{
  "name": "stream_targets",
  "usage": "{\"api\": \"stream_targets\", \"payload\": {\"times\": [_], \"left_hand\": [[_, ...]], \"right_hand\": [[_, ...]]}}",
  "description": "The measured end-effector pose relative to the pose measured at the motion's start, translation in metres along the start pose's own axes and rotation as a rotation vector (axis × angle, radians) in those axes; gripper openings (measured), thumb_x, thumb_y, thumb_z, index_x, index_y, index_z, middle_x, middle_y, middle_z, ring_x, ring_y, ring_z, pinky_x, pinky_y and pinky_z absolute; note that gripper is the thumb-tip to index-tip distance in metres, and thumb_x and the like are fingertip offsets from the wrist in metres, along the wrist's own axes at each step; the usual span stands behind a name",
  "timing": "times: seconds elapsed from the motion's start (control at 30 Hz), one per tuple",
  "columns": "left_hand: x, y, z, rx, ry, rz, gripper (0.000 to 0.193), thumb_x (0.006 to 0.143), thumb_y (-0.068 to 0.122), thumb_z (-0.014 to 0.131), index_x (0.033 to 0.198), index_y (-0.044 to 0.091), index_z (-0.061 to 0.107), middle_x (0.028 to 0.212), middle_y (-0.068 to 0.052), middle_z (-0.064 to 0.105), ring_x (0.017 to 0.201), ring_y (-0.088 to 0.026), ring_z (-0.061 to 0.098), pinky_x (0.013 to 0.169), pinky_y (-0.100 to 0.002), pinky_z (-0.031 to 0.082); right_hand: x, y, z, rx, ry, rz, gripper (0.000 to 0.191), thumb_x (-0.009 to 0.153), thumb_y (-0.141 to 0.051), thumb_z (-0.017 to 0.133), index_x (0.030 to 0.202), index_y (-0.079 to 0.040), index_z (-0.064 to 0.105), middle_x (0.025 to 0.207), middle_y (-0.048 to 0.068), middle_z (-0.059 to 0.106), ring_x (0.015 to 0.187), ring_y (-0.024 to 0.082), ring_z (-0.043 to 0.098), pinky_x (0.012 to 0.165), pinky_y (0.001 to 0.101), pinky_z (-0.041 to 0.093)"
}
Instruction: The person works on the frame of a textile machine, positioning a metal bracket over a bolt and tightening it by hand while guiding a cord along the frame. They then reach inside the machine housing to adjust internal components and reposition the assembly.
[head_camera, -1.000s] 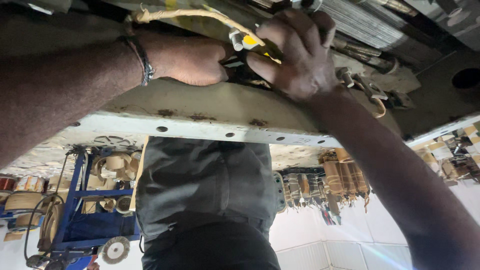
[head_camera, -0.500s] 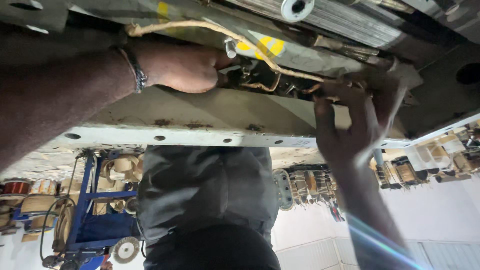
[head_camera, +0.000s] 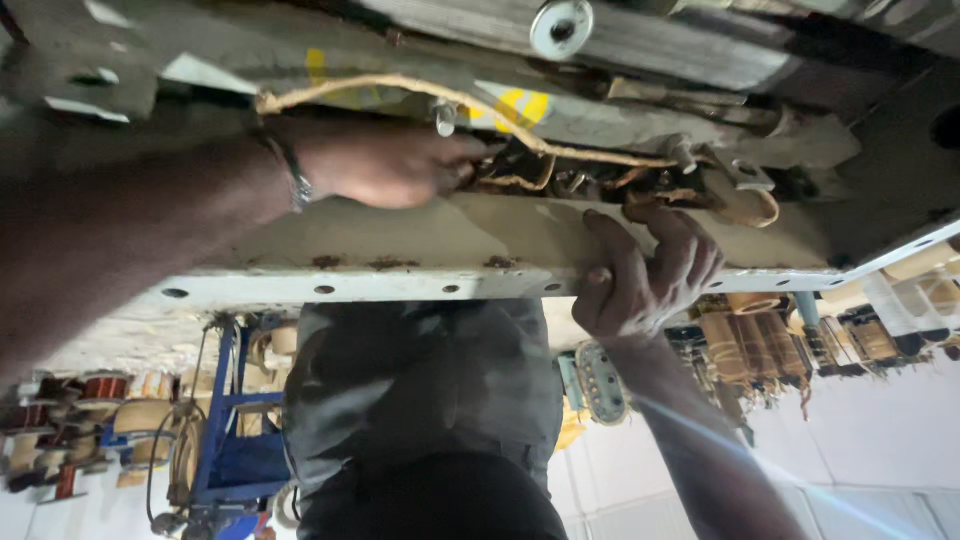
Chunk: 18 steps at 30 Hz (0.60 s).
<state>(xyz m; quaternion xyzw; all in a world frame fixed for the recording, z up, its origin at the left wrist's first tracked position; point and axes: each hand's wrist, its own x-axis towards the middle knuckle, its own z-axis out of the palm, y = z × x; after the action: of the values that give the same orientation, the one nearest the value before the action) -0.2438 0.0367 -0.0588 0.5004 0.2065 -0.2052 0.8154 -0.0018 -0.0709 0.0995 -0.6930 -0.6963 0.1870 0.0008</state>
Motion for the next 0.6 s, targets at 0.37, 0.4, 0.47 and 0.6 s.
{"api": "stream_targets", "payload": {"times": [0.37,0.4,0.47,0.6], "left_hand": [[-0.024,0.048,-0.012,0.095,-0.062,-0.33,0.05,0.106,0.046,0.032,0.13,0.009,0.055,0.107,-0.014,0.068,0.104,-0.027,0.067,0.096,-0.049,0.051],[-0.019,0.043,-0.01,0.079,-0.077,-0.326,0.049,0.105,0.045,0.032,0.13,0.01,0.056,0.108,-0.013,0.068,0.105,-0.027,0.065,0.097,-0.05,0.049],[-0.003,0.035,-0.006,0.056,-0.082,-0.26,0.05,0.106,0.046,0.033,0.138,0.012,0.052,0.119,-0.013,0.063,0.114,-0.029,0.06,0.1,-0.051,0.045],[0.021,0.035,0.013,0.121,-0.006,-0.114,0.058,0.112,0.049,0.034,0.157,0.013,0.04,0.15,-0.017,0.049,0.135,-0.035,0.046,0.108,-0.052,0.034]], "right_hand": [[0.005,0.002,-0.011,-0.008,0.007,-0.024,0.038,0.102,-0.033,0.047,0.114,-0.017,0.08,0.117,0.009,0.064,0.109,0.031,0.059,0.101,0.0495,0.041],[0.004,0.003,-0.011,-0.003,0.005,-0.026,0.038,0.102,-0.033,0.047,0.114,-0.017,0.08,0.118,0.009,0.065,0.109,0.031,0.059,0.101,0.0494,0.041],[0.003,0.005,-0.011,-0.005,0.015,-0.029,0.038,0.103,-0.033,0.048,0.115,-0.017,0.08,0.119,0.009,0.065,0.109,0.031,0.059,0.101,0.0491,0.042],[-0.004,0.01,-0.01,0.002,0.041,-0.022,0.038,0.102,-0.032,0.047,0.114,-0.017,0.08,0.12,0.007,0.065,0.109,0.031,0.06,0.101,0.0489,0.043]]}}
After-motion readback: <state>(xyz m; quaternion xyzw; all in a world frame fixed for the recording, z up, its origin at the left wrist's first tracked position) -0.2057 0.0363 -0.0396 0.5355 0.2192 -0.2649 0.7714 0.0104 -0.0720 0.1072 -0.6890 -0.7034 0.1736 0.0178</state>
